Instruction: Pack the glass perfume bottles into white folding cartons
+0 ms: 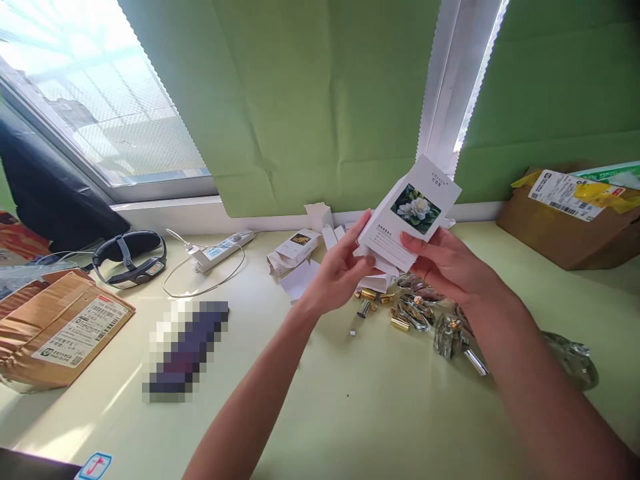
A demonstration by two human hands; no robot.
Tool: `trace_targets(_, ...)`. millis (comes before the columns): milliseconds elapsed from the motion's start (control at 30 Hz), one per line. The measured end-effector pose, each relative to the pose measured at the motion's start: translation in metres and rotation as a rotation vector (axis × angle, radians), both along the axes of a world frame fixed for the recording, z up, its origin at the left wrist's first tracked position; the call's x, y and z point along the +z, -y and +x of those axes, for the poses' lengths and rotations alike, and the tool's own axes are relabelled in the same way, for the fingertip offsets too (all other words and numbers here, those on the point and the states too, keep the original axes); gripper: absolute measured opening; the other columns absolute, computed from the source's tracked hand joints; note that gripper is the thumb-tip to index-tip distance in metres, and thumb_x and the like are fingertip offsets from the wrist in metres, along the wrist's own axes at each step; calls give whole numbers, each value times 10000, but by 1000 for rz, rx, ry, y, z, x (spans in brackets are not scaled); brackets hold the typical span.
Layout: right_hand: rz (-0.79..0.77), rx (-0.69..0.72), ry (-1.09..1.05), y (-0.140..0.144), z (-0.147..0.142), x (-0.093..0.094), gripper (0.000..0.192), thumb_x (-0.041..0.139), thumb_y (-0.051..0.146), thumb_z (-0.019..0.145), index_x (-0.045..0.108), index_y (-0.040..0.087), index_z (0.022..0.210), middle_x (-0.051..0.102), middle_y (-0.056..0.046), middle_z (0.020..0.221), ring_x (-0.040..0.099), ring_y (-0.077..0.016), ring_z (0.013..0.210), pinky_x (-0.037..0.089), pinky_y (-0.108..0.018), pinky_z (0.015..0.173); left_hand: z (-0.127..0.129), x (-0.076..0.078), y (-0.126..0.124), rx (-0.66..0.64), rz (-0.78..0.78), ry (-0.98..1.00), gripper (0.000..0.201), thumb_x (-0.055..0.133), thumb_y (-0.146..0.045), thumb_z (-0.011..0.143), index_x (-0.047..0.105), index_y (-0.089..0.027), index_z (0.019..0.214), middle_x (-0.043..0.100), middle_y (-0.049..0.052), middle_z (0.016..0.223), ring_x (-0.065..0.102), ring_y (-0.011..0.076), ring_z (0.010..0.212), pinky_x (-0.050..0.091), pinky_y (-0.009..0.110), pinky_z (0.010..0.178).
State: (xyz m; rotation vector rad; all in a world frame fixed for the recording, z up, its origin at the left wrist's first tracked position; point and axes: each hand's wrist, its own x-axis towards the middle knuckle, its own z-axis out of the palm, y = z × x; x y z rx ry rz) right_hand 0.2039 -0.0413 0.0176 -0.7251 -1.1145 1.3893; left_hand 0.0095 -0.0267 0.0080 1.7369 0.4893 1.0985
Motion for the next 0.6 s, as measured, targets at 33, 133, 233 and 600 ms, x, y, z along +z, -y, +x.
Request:
trace_targets(33, 0, 6, -7, -1, 1, 0, 451, 792, 319, 789, 638, 367, 1210, 699, 24, 1245, 643, -251, 1157, 627, -410, 798, -2, 0, 0, -5, 4, -16, 640, 580, -291, 922, 334, -389, 1505, 596, 63, 1335, 681, 214, 1038, 662, 387, 813)
trace_targets(133, -20, 10, -28, -3, 8, 2, 355, 776, 339, 802, 672, 322, 1141, 699, 18, 1242, 656, -243, 1125, 633, -389, 786, -3, 1, 1, 5, 23, -45, 655, 577, -295, 926, 313, -384, 1519, 607, 69, 1330, 679, 225, 1051, 660, 402, 817)
trace_targets(233, -15, -85, 4, -4, 15, 5, 322, 777, 377, 793, 685, 299, 1091, 713, 5, 1200, 678, -246, 1071, 642, -386, 743, 2, 4, 4, -5, 23, -14, 597, 578, -283, 935, 376, -366, 1491, 562, 75, 1399, 676, 236, 1079, 650, 426, 849)
trace_targets(600, 120, -290, 133, 4, 24, 16, 402, 798, 398, 766, 639, 344, 1131, 748, 1, 1095, 727, -232, 951, 649, -353, 670, 10, 13, 10, 60, 42, -8, 502, 511, -345, 977, 429, -296, 1470, 581, 45, 1381, 639, 191, 1079, 619, 346, 875)
